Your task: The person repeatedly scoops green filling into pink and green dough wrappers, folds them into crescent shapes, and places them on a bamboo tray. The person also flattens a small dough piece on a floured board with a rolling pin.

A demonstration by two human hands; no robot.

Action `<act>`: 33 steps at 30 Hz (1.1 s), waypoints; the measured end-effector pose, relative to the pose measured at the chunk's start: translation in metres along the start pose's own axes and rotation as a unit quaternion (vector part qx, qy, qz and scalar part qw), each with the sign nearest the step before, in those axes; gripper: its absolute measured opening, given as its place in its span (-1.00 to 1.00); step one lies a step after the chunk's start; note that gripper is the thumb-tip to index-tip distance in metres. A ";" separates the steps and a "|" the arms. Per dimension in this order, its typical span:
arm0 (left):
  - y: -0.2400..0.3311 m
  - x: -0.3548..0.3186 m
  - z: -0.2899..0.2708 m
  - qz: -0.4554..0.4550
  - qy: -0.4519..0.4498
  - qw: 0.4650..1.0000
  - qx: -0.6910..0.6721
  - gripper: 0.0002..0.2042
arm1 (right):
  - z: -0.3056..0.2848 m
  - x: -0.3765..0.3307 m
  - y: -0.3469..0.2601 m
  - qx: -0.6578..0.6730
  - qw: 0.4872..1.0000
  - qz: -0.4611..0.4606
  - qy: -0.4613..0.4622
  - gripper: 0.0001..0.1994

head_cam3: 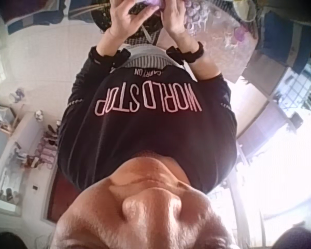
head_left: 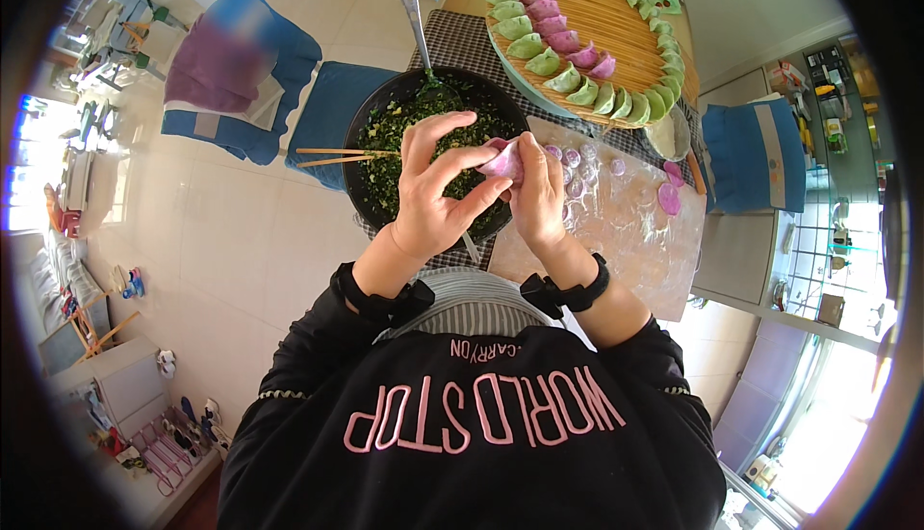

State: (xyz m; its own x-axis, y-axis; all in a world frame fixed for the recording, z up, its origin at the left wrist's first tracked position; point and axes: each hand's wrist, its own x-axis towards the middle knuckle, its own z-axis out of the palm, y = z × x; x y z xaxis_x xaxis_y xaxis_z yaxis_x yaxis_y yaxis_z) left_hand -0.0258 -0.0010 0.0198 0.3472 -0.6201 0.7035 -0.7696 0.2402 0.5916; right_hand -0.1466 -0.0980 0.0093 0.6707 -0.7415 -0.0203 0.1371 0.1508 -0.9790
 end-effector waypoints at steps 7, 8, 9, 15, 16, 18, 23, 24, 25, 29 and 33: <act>-0.003 -0.017 0.015 -0.148 0.000 0.971 -0.186 -0.11 | 0.005 -0.003 -0.002 -0.084 0.995 -0.059 0.008 -0.55; -0.004 -0.017 0.022 -0.197 -0.041 0.932 -0.302 -0.09 | 0.007 -0.004 -0.002 -0.161 0.981 -0.105 0.019 -0.56; -0.004 -0.016 0.028 -0.252 -0.081 0.872 -0.411 -0.07 | 0.007 -0.004 -0.002 -0.183 0.971 -0.152 0.005 -0.56; 0.002 -0.007 0.027 -0.291 -0.092 0.837 -0.455 -0.34 | 0.001 -0.003 -0.003 -0.077 0.991 -0.066 -0.087 -0.60; 0.001 -0.003 0.024 -0.286 -0.116 0.841 -0.443 -0.36 | 0.000 -0.003 -0.003 -0.114 0.984 -0.098 -0.094 -0.60; 0.005 0.002 0.020 -0.297 -0.131 0.833 -0.448 -0.45 | -0.001 -0.004 -0.002 -0.151 0.973 -0.146 -0.097 -0.61; 0.013 0.009 0.008 -0.353 -0.183 0.785 -0.475 -0.44 | -0.008 -0.011 -0.007 -0.133 0.976 -0.125 -0.119 -0.65; 0.014 0.010 0.008 -0.353 -0.185 0.779 -0.483 -0.44 | -0.010 -0.010 -0.008 -0.135 0.976 -0.116 -0.126 -0.66; 0.014 0.010 0.007 -0.348 -0.186 0.782 -0.483 -0.45 | -0.011 -0.010 -0.009 -0.137 0.976 -0.107 -0.133 -0.66; 0.014 0.005 0.012 -0.317 -0.169 0.794 -0.490 -0.48 | -0.010 -0.010 -0.010 -0.134 0.977 -0.104 -0.125 -0.66; 0.014 -0.004 0.021 -0.281 -0.122 0.838 -0.452 -0.50 | -0.004 -0.012 -0.007 -0.154 0.976 -0.122 -0.094 -0.65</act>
State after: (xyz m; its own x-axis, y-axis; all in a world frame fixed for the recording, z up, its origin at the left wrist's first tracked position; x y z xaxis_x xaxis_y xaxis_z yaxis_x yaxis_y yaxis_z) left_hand -0.0491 -0.0113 0.0165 0.3143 -0.9323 0.1788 0.2377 0.2596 0.9360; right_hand -0.1579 -0.0928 0.0156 0.7712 -0.5931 0.2313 0.1041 -0.2409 -0.9649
